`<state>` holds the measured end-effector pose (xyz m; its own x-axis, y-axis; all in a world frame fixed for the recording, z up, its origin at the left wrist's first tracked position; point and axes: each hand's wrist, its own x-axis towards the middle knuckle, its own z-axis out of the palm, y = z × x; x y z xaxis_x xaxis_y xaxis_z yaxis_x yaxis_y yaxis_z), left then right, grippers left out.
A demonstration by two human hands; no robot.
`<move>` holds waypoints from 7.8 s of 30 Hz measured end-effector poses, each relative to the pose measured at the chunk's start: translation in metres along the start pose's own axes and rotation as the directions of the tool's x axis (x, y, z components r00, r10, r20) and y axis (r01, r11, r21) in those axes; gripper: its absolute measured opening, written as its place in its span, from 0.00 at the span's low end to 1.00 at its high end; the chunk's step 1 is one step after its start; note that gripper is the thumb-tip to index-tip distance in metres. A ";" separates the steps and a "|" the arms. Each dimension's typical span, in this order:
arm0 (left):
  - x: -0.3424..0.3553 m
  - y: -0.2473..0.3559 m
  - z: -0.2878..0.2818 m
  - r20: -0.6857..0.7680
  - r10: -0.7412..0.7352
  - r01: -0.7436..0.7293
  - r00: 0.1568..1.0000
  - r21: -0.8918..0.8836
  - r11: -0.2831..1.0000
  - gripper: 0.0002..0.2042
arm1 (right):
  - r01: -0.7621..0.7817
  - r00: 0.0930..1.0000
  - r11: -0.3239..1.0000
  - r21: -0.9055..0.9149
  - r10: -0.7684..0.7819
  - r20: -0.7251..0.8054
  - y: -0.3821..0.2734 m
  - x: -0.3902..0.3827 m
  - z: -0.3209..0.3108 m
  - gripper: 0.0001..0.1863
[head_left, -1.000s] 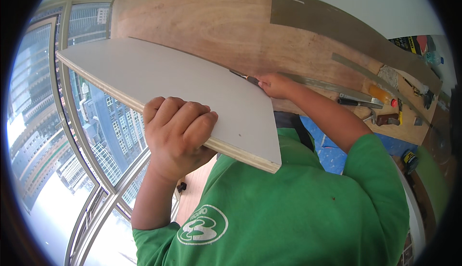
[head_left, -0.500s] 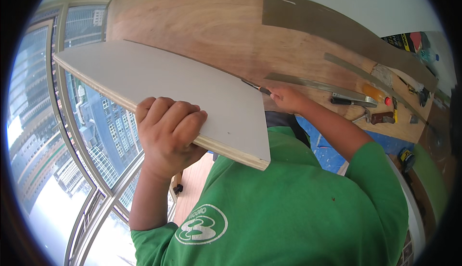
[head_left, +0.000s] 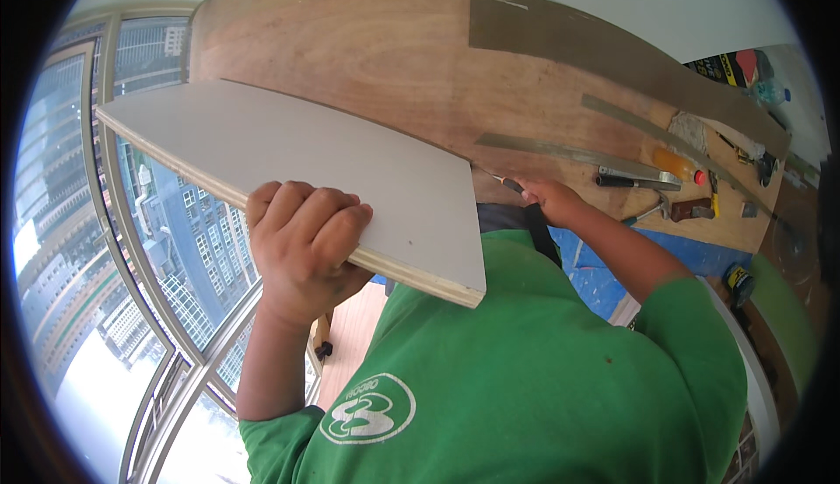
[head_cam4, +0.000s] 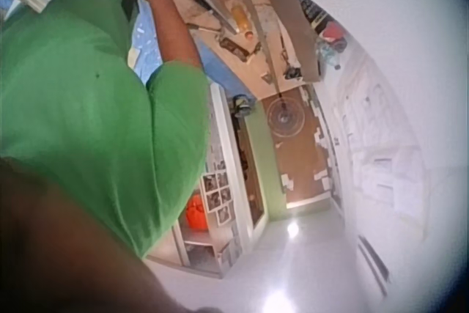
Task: The person cuts a white laminated board using a utility knife and a metal ruler, then files the edges with a hand file and taps the board with a hammer. The person flips the board and repeats cutting and filing on the opposite side.
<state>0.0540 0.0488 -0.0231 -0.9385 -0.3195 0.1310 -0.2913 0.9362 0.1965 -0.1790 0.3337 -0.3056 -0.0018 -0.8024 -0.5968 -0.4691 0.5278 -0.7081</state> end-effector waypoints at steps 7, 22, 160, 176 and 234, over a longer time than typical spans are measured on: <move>-0.005 0.000 -0.003 -0.032 0.009 -0.009 0.999 -0.005 1.000 0.18 | -0.054 0.998 0.996 -0.075 0.055 0.010 0.006 -0.012 0.005 0.23; -0.021 -0.002 -0.008 0.003 -0.056 0.056 0.998 -0.069 0.996 0.17 | 0.308 0.947 0.949 0.067 -0.300 -0.115 -0.137 0.204 0.026 0.21; -0.033 -0.004 0.015 -0.161 -0.025 0.017 0.987 -0.049 0.999 0.09 | -0.067 0.993 0.997 -0.042 0.070 0.098 -0.129 0.188 0.023 0.28; -0.034 0.015 0.018 -0.145 0.024 -0.029 0.989 -0.033 0.999 0.04 | -0.104 0.992 0.985 -0.135 0.113 0.061 -0.090 0.120 0.016 0.27; -0.012 0.032 -0.010 -0.010 0.007 -0.009 1.000 -0.145 0.989 0.22 | -0.144 0.983 0.638 0.757 0.179 0.036 -0.116 -0.010 -0.083 0.20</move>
<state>0.0576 0.0809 -0.0082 -0.9387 -0.3140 0.1422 -0.2532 0.9080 0.3338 -0.1973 0.2573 -0.1862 -0.0540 -0.6841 -0.7274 0.3694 0.6631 -0.6510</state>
